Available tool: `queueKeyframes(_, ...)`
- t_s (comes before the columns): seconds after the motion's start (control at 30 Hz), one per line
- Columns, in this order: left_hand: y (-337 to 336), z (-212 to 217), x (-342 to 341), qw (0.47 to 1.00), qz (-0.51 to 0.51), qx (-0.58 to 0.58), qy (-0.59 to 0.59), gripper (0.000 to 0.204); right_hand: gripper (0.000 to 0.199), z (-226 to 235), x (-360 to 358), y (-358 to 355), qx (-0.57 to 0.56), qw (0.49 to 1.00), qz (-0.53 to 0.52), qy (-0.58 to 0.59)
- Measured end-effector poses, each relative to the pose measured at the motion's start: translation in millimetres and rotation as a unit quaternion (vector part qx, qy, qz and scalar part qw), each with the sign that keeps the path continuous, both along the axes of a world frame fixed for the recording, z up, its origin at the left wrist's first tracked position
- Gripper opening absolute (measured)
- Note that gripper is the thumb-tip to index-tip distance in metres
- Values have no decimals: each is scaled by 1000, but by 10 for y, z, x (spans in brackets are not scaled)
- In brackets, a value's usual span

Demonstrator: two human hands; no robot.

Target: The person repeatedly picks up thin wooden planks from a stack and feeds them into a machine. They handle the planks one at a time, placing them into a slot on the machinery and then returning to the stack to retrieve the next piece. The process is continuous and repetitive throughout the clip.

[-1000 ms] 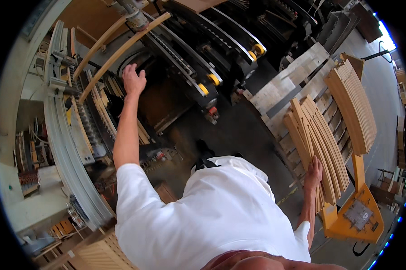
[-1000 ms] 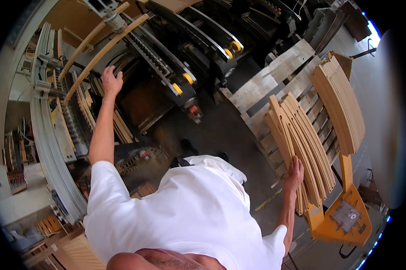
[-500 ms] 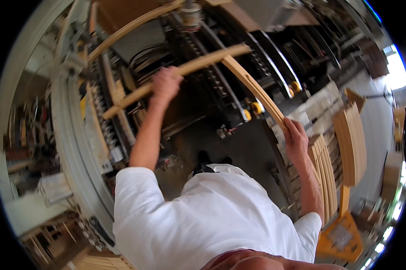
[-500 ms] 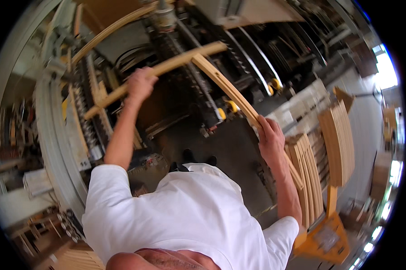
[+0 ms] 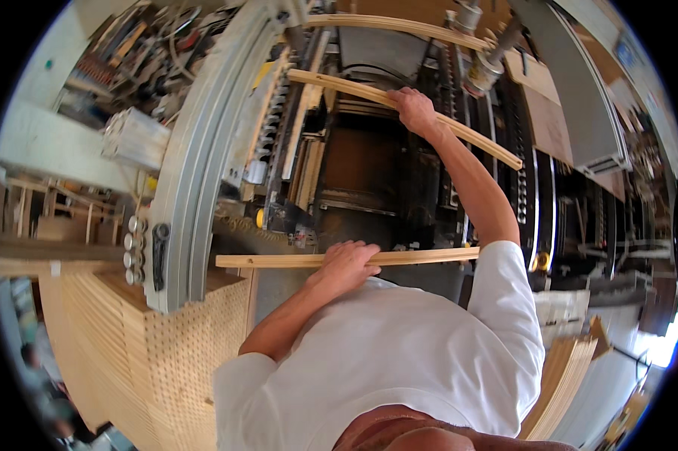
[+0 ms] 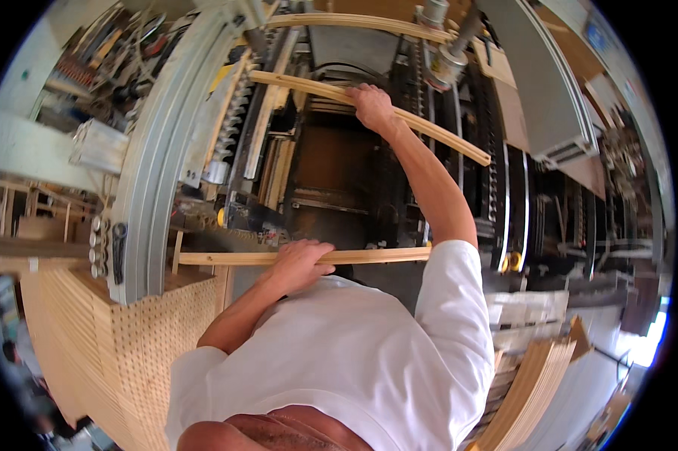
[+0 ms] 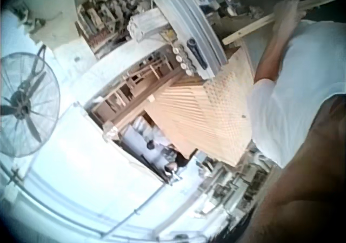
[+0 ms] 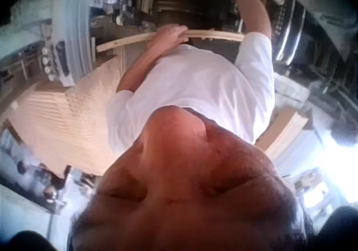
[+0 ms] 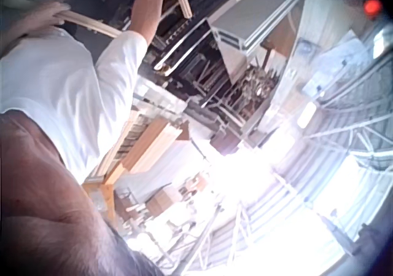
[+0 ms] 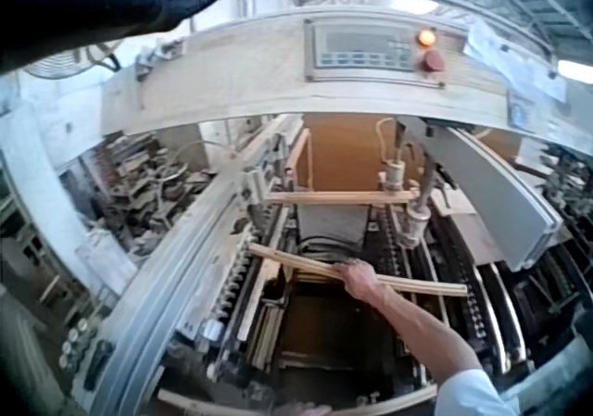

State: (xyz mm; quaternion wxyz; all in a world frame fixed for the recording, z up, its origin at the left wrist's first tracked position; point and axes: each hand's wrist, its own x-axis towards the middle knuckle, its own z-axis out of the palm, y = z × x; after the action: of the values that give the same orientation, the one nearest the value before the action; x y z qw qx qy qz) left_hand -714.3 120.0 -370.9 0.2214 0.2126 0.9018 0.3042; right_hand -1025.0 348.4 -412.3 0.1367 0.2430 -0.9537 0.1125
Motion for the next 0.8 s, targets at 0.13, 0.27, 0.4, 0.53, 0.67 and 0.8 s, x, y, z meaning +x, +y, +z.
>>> queueKeyframes(0.13, -266, 166, 332, 992, 120, -24, 7, 35, 28, -93, -539, -181, 27, 997, -57, 35)
queueKeyframes(0.27, -424, 292, 720, 971, 233, -50, -12, 34, 25, -305, -1054, 140, 36, 991, -103, 73)
queueKeyframes(0.4, -481, 309, 1106, 936, 352, -10, -21, 31, 26, -265, -1044, 41, 38, 993, -79, 81)
queueKeyframes(0.53, -433, 288, 1267, 908, 413, -31, -53, 34, 20, -245, -1072, -92, 43, 994, -75, 72)
queueKeyframes(0.67, -371, 243, 1303, 896, 439, -45, -38, 33, 17, -204, -1061, -112, 44, 995, -64, 59)
queueKeyframes(0.8, -351, 194, 1338, 886, 464, -10, 1, 32, 17, -222, -1085, -127, 39, 995, -64, 66)
